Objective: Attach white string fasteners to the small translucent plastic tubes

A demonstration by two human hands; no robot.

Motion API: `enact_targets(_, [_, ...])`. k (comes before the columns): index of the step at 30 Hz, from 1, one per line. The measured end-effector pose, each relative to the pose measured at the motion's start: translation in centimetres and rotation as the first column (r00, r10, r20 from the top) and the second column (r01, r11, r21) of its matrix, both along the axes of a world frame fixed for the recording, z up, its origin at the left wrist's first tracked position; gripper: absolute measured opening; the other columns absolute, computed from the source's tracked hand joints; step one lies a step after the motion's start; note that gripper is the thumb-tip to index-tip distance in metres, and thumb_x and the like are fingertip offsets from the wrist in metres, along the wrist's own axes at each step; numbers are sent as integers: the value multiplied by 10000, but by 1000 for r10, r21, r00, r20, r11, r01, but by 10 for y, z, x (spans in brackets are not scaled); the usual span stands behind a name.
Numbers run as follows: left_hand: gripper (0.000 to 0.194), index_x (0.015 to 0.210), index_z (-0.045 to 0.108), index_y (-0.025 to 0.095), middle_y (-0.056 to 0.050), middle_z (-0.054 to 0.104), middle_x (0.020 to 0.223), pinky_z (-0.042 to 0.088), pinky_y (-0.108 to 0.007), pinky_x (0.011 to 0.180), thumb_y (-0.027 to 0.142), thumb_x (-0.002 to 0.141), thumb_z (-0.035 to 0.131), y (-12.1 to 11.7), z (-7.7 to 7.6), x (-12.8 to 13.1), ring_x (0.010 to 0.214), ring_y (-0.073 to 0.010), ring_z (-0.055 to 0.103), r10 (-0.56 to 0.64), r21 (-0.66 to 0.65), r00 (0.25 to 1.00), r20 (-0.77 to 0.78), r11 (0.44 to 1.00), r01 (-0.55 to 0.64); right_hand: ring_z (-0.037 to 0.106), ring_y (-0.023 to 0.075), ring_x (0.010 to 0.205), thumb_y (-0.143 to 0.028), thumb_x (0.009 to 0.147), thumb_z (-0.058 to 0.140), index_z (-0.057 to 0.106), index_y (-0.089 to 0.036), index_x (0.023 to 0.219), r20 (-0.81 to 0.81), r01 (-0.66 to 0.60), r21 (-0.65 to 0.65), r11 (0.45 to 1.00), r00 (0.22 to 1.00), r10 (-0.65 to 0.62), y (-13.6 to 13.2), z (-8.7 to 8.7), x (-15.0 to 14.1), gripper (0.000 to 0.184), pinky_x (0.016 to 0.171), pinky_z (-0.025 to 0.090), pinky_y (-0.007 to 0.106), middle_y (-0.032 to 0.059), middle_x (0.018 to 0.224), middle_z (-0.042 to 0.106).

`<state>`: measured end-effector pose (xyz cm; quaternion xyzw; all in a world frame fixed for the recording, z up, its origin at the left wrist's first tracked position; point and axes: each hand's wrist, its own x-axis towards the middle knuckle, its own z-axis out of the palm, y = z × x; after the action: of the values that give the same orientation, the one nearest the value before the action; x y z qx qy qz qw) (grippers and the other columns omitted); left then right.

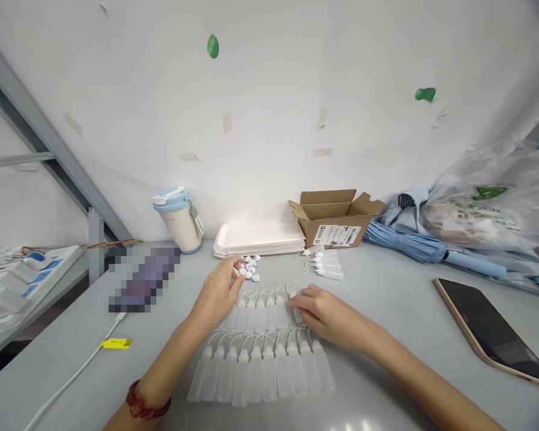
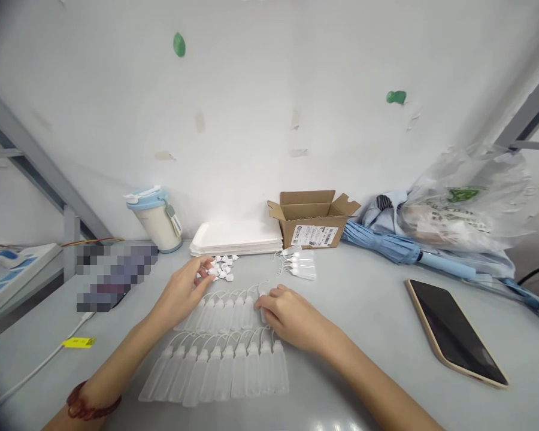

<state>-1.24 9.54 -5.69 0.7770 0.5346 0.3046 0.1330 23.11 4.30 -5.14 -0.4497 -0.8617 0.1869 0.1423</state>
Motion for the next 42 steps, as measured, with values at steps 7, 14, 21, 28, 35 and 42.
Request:
enact_targets(7, [335,1127,453,185,-63,582,972,473,-298,664,303,814,452,-9,6,10,779,-177,569,-21,-60,995,98,998,27,547,174,767,-178,900,360,605,-198,964,-111,88,-21,996,990,-90,5,-6,0,253,693,431,283,49,805,598])
enact_targets(14, [324,966,550,162,-74,599,902,493,-271,581,383,729,558,-21,10,27,772,-178,577,-3,-336,875,484,923,189,529,179,872,-143,869,419,533,-218,1010,-212,41,70,997,977,-26,-9,5,-13,195,754,438,295,52,923,562])
enact_targets(21, [254,889,609,161,-26,614,782,480,-284,661,364,737,603,-31,17,33,596,-118,547,-16,-446,769,639,806,388,507,132,694,-30,786,409,506,-212,935,-222,-60,40,997,973,67,-22,9,-22,254,629,411,237,19,857,522])
enact_targets(28, [196,859,627,147,-21,605,803,451,-249,630,315,757,610,-36,19,35,615,-106,524,-63,-431,725,685,768,474,470,126,672,-8,717,404,542,-190,838,-214,-84,9,996,973,84,-22,8,-19,258,610,385,232,14,805,467])
enact_targets(35, [175,830,654,128,-38,610,838,441,-247,605,285,763,615,-35,18,33,615,-105,515,-121,-430,713,691,724,539,465,128,675,-39,746,418,571,-171,688,-194,-83,13,996,977,84,-23,11,-16,210,611,360,236,13,746,459])
enact_targets(42, [120,795,640,140,-39,606,876,438,-230,602,233,723,662,-37,19,33,701,-121,521,-64,-430,640,766,689,584,481,102,647,-43,785,418,638,-171,722,-409,-99,-149,984,912,30,-23,18,-15,262,609,352,214,-4,715,479])
